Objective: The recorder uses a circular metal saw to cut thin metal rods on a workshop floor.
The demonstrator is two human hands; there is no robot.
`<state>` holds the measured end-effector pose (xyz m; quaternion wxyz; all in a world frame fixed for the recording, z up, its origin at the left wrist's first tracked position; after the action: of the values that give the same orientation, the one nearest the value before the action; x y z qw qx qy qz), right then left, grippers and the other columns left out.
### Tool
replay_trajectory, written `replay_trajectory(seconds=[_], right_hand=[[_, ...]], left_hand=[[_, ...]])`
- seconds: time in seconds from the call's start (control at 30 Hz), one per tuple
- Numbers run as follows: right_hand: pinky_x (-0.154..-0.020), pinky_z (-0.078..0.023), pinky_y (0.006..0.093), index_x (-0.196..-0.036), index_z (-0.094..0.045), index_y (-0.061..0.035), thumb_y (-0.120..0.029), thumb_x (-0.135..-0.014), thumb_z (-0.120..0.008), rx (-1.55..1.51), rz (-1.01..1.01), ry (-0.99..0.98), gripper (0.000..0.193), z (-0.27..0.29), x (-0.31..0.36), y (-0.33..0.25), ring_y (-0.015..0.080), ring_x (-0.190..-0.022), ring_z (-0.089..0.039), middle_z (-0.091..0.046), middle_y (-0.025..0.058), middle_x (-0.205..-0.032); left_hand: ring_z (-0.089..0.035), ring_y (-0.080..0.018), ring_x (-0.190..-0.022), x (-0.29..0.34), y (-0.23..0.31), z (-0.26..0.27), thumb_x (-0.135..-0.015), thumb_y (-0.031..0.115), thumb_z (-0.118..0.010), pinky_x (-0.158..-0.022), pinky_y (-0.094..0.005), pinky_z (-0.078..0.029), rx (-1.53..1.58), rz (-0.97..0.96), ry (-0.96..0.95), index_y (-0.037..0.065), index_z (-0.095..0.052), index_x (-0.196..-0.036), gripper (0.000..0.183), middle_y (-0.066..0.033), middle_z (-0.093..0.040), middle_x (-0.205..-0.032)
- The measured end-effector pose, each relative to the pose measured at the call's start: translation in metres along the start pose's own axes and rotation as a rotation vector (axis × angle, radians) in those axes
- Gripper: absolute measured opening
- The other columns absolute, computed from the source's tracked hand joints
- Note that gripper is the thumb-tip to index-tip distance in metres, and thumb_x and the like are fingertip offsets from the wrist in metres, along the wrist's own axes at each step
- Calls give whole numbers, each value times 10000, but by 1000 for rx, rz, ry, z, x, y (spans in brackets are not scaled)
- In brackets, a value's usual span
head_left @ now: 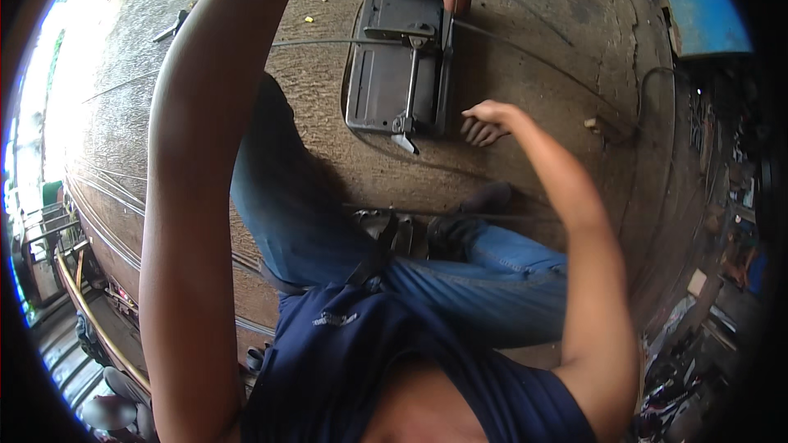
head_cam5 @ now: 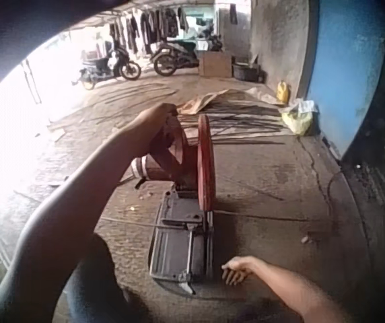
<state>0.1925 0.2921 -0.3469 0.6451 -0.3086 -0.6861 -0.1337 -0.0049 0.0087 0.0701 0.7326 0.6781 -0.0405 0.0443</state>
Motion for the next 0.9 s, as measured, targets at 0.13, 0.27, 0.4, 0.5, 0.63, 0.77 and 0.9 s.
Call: replay_trajectory(seconds=[0.13, 0.27, 0.4, 0.5, 0.63, 0.77, 0.9], right_hand=[[-676, -503, 351, -1154, -556, 52, -424, -977, -364, -612, -95, -410, 543, -134, -83, 30, 257, -771, -576, -624, 191, -1009], [-533, -508, 272, -1018, -519, 67, -272, -881, -442, -1632, 200, -670, 374, -188, -101, -24, 224, -707, -572, -581, 163, -887], [-537, -517, 293, -915, -504, 58, -210, -792, -470, -1854, 134, -903, 298, -181, -115, -46, 224, -632, -542, -549, 154, -807], [-503, -492, 290, -867, -489, 49, -174, -771, -461, -1957, 26, -816, 244, -183, -138, -45, 222, -607, -522, -528, 145, -771], [-421, -424, 293, -787, -461, 26, -138, -806, -412, -1981, 34, -591, 172, -182, -157, -39, 200, -532, -474, -494, 123, -692], [-388, -383, 312, -750, -450, -19, -180, -876, -375, -2023, 90, -408, 218, -179, -164, -36, 179, -461, -433, -469, 89, -642], [-579, -456, 411, -881, -514, 13, -282, -930, -369, -1717, 194, 639, 332, -161, -151, -16, 290, -689, -539, -537, 164, -802]], left_hand=[[-488, -196, -486, -10, -6, 2, -903, 285, -494, -472, -340, -411, 146, 37, -54, 67, -567, -825, 242, -57, -528, -612], [-511, -201, -513, -15, 0, 2, -902, 281, -497, -476, -348, -415, -31, -74, -85, 52, -555, -874, 237, -58, -540, -632], [-501, -185, -500, -2, 1, -12, -909, 292, -498, -466, -330, -416, 40, -74, -21, 61, -553, -923, 238, -33, -526, -624], [-512, -186, -523, -2, 5, -6, -914, 304, -494, -469, -325, -422, 39, -117, -66, 68, -547, -945, 244, -35, -528, -637], [-512, -185, -521, -4, 6, -3, -917, 324, -486, -462, -323, -423, 27, -105, -29, 69, -544, -958, 265, -37, -521, -630], [-513, -191, -527, -6, 4, -1, -918, 339, -480, -465, -330, -423, 28, -136, -23, 69, -545, -954, 280, -42, -520, -639], [-516, -201, -548, -27, -6, -7, -916, 339, -473, -471, -338, -421, 131, -59, -340, 72, -551, -929, 278, -51, -530, -665]])
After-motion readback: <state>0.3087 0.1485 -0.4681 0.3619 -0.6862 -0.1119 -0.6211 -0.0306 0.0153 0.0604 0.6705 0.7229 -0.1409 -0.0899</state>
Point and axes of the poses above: each hand's wrist, its own x-axis away from the middle knuckle, its own z-axis out of the back of the hand, y = z × x, the point moved 9 cm from there along -x, towards the middle knuckle
